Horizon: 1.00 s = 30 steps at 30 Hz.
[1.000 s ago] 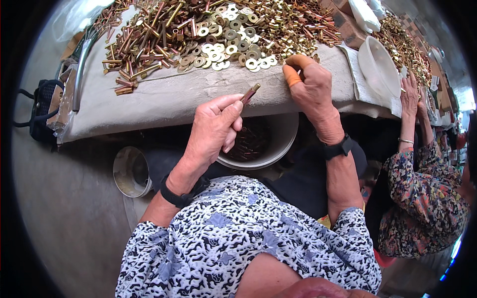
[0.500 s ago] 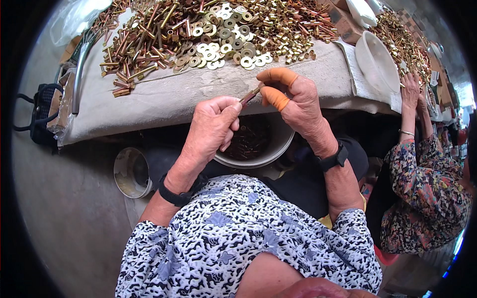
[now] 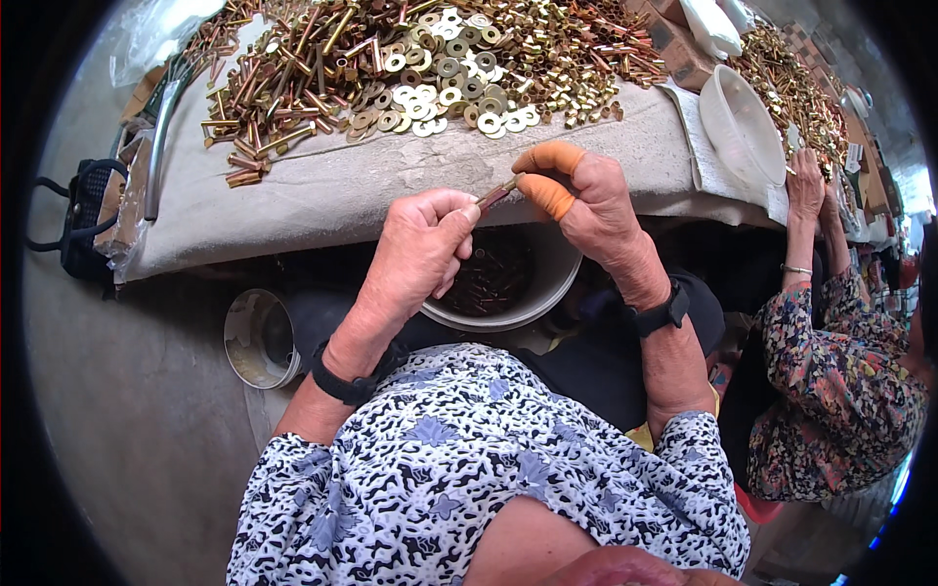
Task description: The person gathers bolts and washers from a table into a bucket and a scoop, then pours nuts from a yellow bag into the scoop. They then pick up a bolt, a washer, and a nut, threading them together by hand before placing the assembly into a bucket.
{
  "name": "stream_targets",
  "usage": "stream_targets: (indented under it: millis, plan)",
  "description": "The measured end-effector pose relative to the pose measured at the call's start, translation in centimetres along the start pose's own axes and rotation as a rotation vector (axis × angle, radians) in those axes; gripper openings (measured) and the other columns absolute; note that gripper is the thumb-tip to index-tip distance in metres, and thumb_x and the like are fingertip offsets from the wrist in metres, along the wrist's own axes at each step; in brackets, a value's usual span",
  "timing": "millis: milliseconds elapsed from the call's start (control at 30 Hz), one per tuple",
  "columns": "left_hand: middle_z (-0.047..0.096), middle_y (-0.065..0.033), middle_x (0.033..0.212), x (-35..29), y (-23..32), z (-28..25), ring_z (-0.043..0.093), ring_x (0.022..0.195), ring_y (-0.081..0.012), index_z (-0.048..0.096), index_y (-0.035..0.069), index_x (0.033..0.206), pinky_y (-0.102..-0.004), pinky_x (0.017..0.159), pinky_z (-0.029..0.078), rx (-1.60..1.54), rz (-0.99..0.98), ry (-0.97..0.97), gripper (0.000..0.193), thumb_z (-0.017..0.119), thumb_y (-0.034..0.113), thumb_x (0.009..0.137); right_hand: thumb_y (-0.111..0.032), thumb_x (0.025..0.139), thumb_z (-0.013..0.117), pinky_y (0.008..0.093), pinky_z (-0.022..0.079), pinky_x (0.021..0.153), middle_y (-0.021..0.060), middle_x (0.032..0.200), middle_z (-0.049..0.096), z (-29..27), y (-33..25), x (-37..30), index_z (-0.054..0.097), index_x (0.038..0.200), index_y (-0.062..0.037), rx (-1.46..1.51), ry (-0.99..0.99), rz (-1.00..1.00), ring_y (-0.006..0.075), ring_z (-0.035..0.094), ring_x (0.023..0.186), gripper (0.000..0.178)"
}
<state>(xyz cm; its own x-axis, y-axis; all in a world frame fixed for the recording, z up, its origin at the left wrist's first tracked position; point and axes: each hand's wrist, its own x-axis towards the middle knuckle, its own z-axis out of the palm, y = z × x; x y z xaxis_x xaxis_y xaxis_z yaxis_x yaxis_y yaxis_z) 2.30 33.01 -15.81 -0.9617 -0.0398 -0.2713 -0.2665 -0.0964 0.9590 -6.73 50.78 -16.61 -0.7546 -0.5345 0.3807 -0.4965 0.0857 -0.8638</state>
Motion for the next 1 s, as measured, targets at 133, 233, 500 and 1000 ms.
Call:
stream_targets:
  millis: [133, 233, 500, 1000]
  plan:
    - [0.051, 0.0015, 0.06, 0.1, -0.3, 0.1, 0.036, 0.035, -0.0011, 0.058, 0.0, 0.095, -0.0169, 0.03, 0.028, 0.094, 0.04, 0.018, 0.02, 0.055, 0.019, 0.092, -0.014, 0.083, 0.065, 0.0303, 0.046, 0.053, 0.0141, 0.068, 0.06, -0.1, 0.2, 0.1, 0.064, 0.082, 0.0016, -0.185, 0.025, -0.166, 0.0207, 0.058, 0.057, 0.015]
    - [0.051, 0.0018, 0.06, 0.3, -0.7, 0.3, 0.037, 0.036, -0.0013, 0.058, 0.0, 0.096, -0.017, 0.031, 0.028, 0.256, 0.15, 0.058, 0.02, 0.054, 0.019, 0.093, -0.016, 0.083, 0.065, 0.0319, 0.043, 0.05, 0.0151, 0.064, 0.057, -0.3, 0.3, 0.2, 0.064, 0.077, 0.0014, -0.321, 0.001, -0.148, 0.0221, 0.055, 0.054, 0.019]
    - [0.051, 0.0013, 0.06, 0.1, -0.2, 0.5, 0.037, 0.036, -0.002, 0.057, 0.001, 0.098, -0.0171, 0.032, 0.029, 0.116, 0.071, 0.05, 0.019, 0.054, 0.019, 0.093, -0.02, 0.083, 0.066, 0.0294, 0.04, 0.047, 0.0138, 0.058, 0.053, 1.3, 0.7, -0.2, 0.064, 0.076, 0.0006, 0.168, 0.249, -0.053, 0.0158, 0.051, 0.051, 0.021]
    - [0.049, 0.0016, 0.063, 0.3, -0.8, 1.0, 0.035, 0.037, -0.0021, 0.055, 0.003, 0.097, -0.0175, 0.031, 0.028, -0.038, 0.063, 0.053, 0.02, 0.052, 0.022, 0.094, -0.033, 0.094, 0.051, 0.0335, 0.043, 0.094, 0.018, 0.125, 0.047, 3.3, -0.8, -0.6, 0.025, 0.137, 0.0015, 1.034, 0.115, 0.034, 0.0249, 0.054, 0.112, 0.061]
